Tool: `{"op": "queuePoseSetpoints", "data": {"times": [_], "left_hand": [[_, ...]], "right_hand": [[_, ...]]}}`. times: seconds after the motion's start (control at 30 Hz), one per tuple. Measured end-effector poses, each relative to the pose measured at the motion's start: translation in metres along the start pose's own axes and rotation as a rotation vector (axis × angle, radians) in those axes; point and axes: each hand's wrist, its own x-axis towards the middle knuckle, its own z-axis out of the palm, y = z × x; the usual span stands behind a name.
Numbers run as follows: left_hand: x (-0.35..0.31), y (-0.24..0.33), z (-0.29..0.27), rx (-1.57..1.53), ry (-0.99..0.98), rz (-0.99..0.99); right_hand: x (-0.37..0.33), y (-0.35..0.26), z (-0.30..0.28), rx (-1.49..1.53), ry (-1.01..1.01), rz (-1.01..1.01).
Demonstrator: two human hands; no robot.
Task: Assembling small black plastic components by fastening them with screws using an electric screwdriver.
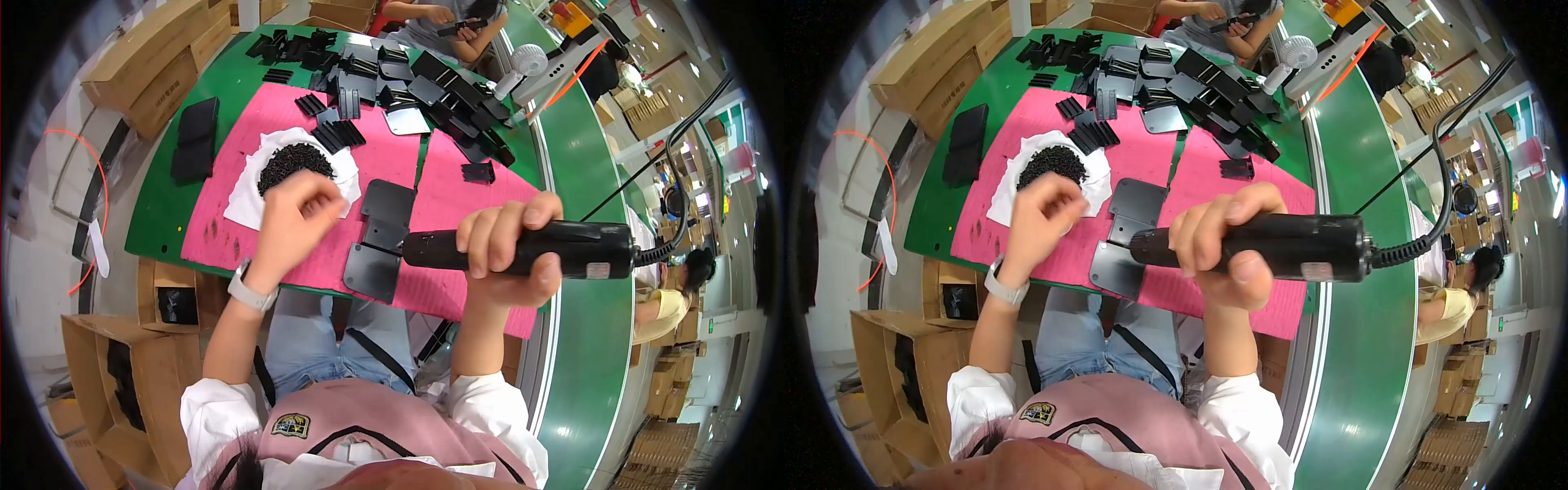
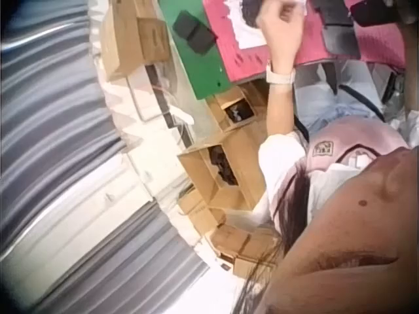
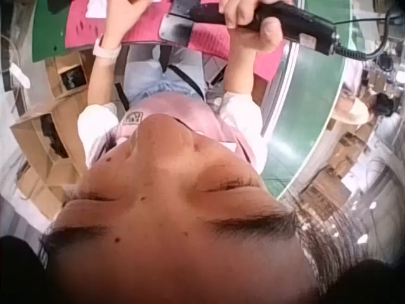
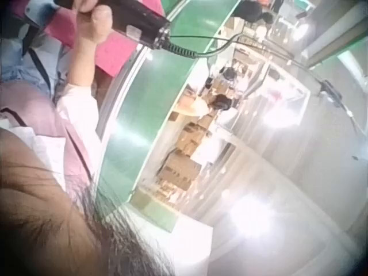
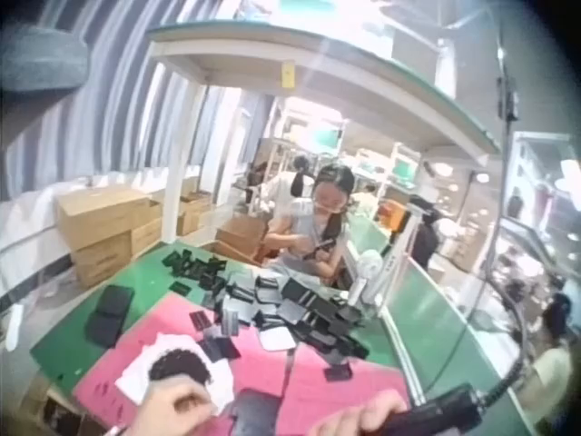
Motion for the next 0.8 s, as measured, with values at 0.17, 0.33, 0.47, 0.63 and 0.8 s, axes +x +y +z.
{"op": "queuePoseSetpoints", "data": {"times": [0.17,0.33,0.47,0.63,0.8], "left_hand": [[-0.028,0.024,0.016,-0.516,-0.285,-0.148],[-0.032,0.021,0.017,-0.412,-0.266,-0.035],[-0.034,0.015,0.016,-0.427,-0.254,-0.085],[-0.031,0.015,0.018,-0.398,-0.223,-0.087],[-0.03,0.017,0.02,-0.405,-0.202,-0.074]], "right_hand": [[0.001,-0.001,-0.001,0.269,0.047,-0.102],[-0.005,0.003,-0.002,0.266,0.028,-0.064],[-0.004,0.008,0.004,0.167,0.037,-0.025],[-0.002,0.01,0.009,0.15,0.084,0.035],[0.007,0.013,-0.002,0.207,0.124,0.04]]}}
